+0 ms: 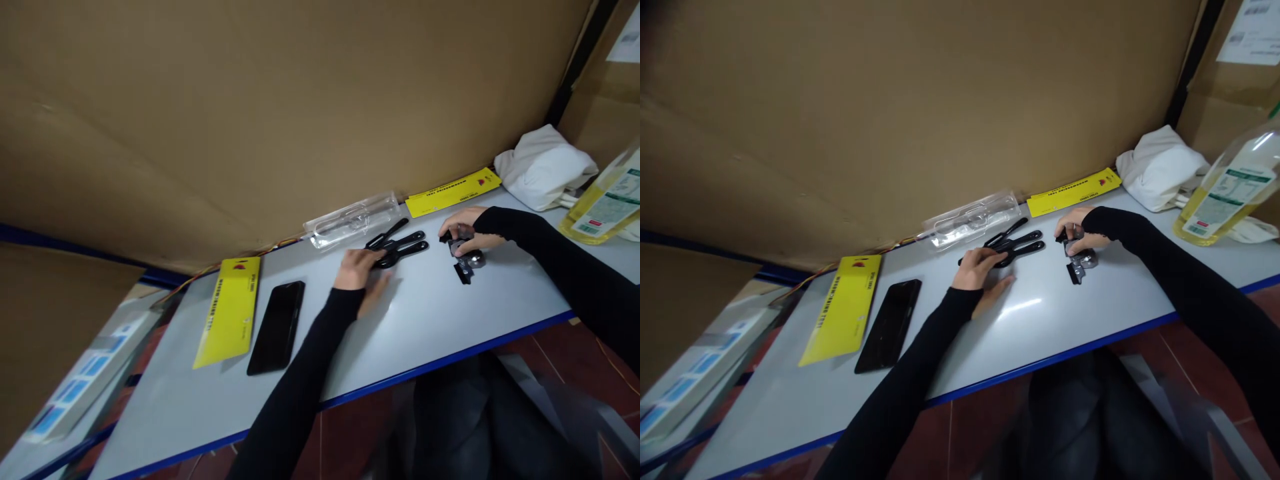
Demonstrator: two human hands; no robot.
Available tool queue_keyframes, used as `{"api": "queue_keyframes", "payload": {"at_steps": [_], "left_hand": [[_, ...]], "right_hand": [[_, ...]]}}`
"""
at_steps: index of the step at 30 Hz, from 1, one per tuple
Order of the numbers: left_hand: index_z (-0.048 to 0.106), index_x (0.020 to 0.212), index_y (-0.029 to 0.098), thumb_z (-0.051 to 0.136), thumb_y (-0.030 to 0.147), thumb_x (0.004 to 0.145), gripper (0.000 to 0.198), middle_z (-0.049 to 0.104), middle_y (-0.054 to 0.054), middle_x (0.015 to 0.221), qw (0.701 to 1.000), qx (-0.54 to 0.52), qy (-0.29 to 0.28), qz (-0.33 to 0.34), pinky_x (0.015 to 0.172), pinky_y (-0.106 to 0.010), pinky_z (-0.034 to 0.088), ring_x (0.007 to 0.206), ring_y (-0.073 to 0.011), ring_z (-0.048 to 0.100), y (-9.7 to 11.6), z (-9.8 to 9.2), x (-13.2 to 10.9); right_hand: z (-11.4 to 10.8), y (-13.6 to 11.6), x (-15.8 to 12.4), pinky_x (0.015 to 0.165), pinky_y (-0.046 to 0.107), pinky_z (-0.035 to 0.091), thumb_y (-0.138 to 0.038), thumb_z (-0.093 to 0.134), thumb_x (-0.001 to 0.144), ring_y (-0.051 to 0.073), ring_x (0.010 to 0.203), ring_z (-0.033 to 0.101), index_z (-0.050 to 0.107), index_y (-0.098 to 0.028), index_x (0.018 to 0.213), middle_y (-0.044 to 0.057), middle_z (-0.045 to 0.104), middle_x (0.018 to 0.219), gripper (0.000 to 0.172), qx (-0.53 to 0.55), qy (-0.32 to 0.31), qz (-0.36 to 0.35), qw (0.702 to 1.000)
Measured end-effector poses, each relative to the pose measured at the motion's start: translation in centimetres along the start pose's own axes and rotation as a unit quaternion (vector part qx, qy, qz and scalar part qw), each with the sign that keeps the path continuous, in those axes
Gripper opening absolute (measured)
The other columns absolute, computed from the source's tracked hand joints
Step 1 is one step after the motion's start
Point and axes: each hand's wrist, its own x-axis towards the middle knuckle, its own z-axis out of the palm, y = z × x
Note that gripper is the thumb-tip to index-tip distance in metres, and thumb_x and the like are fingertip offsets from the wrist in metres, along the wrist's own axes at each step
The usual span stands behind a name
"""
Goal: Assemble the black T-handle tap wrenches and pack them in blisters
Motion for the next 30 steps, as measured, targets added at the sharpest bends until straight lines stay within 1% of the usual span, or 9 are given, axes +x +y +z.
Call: {"api": "queue_keyframes", "payload": {"at_steps": [3, 8, 12, 16, 20, 22, 25, 28, 30], "left_hand": [[0.076, 0.127, 0.018, 0.069, 0.039, 0.096, 0.038, 0.068, -0.015, 0.115, 0.998, 0.032, 0.01, 0.048, 0.1, -0.046, 0.056, 0.107, -0.0305, 0.062, 1.6, 2.6, 0.3], [0.077, 0.125, 0.019, 0.058, 0.037, 0.104, 0.034, 0.071, -0.014, 0.115, 0.993, 0.111, 0.012, 0.047, 0.093, -0.042, 0.057, 0.099, -0.0282, 0.065, 0.2, 2.4, 0.1], [0.072, 0.135, 0.02, 0.049, 0.024, 0.105, 0.038, 0.071, -0.015, 0.112, 0.988, 0.146, 0.014, 0.048, 0.094, -0.042, 0.056, 0.099, -0.028, 0.066, -0.3, 3.3, 0.0], [0.07, 0.134, 0.017, 0.047, 0.016, 0.102, 0.039, 0.07, -0.016, 0.11, 0.996, 0.084, 0.021, 0.03, 0.095, -0.042, 0.058, 0.104, -0.0285, 0.067, -0.4, 3.9, 0.2], [0.07, 0.125, 0.018, 0.05, 0.019, 0.101, 0.031, 0.073, -0.014, 0.111, 0.993, -0.067, 0.087, -0.043, 0.097, -0.043, 0.059, 0.104, -0.0269, 0.072, 0.5, 3.9, 0.6], [0.069, 0.12, 0.02, 0.056, 0.029, 0.101, 0.025, 0.075, -0.011, 0.108, 0.966, -0.179, 0.142, -0.124, 0.091, -0.043, 0.062, 0.099, -0.0259, 0.074, 1.5, 3.9, 1.0], [0.064, 0.111, 0.02, 0.071, 0.047, 0.094, 0.033, 0.077, -0.009, 0.1, 0.868, -0.391, 0.194, -0.239, 0.076, -0.041, 0.066, 0.083, -0.0236, 0.076, 3.4, 4.4, 1.6], [0.06, 0.104, 0.018, 0.092, 0.051, 0.072, 0.056, 0.076, -0.007, 0.09, 0.756, -0.542, 0.193, -0.311, 0.071, -0.041, 0.066, 0.071, -0.0223, 0.077, 5.1, 5.1, 1.8], [0.059, 0.101, 0.017, 0.1, 0.048, 0.06, 0.066, 0.076, -0.005, 0.084, 0.714, -0.587, 0.168, -0.343, 0.073, -0.041, 0.067, 0.071, -0.0234, 0.078, 6.0, 5.3, 1.8]], "right_hand": [[0.0, 0.3, 0.2, 0.059, 0.03, 0.04, -0.041, 0.085, 0.073, 0.016, 0.068, 0.057, 0.081, -0.028, 0.114, 0.004, 0.076, 0.09, 0.043, 0.022, 0.001, 0.006, 1.0], [-0.1, -0.7, 0.7, 0.056, 0.029, 0.035, -0.032, 0.085, 0.067, 0.011, 0.058, 0.048, 0.082, -0.02, 0.099, 0.002, 0.071, 0.075, 0.035, 0.082, 0.005, 0.051, 0.995], [-0.7, -2.2, 0.5, 0.056, 0.027, 0.035, -0.034, 0.078, 0.074, 0.009, 0.056, 0.049, 0.081, -0.016, 0.091, 0.002, 0.07, 0.073, 0.025, 0.142, -0.003, 0.063, 0.988], [-0.8, -3.4, 0.3, 0.054, 0.025, 0.037, -0.042, 0.081, 0.075, 0.01, 0.055, 0.052, 0.078, -0.017, 0.08, 0.001, 0.068, 0.066, 0.026, 0.157, 0.028, 0.065, 0.985], [0.0, -5.8, 0.6, 0.048, 0.023, 0.038, -0.047, 0.086, 0.076, 0.008, 0.052, 0.052, 0.078, -0.017, 0.087, 0.002, 0.07, 0.071, 0.033, 0.227, 0.131, 0.06, 0.963], [0.6, -7.6, 0.8, 0.041, 0.023, 0.036, -0.052, 0.087, 0.075, 0.007, 0.045, 0.049, 0.078, -0.017, 0.092, 0.001, 0.069, 0.069, 0.041, 0.298, 0.164, 0.069, 0.938], [1.6, -10.5, 1.1, 0.034, 0.023, 0.035, -0.059, 0.09, 0.069, 0.007, 0.04, 0.045, 0.077, -0.016, 0.093, -0.001, 0.066, 0.062, 0.051, 0.388, 0.183, 0.069, 0.901], [3.0, -12.2, 1.5, 0.034, 0.022, 0.037, -0.06, 0.09, 0.068, 0.008, 0.044, 0.048, 0.077, -0.016, 0.09, 0.0, 0.067, 0.064, 0.051, 0.422, 0.219, 0.063, 0.878], [4.1, -12.3, 1.9, 0.037, 0.023, 0.039, -0.057, 0.09, 0.068, 0.009, 0.047, 0.05, 0.077, -0.017, 0.087, 0.001, 0.067, 0.064, 0.046, 0.396, 0.248, 0.07, 0.881]]}}
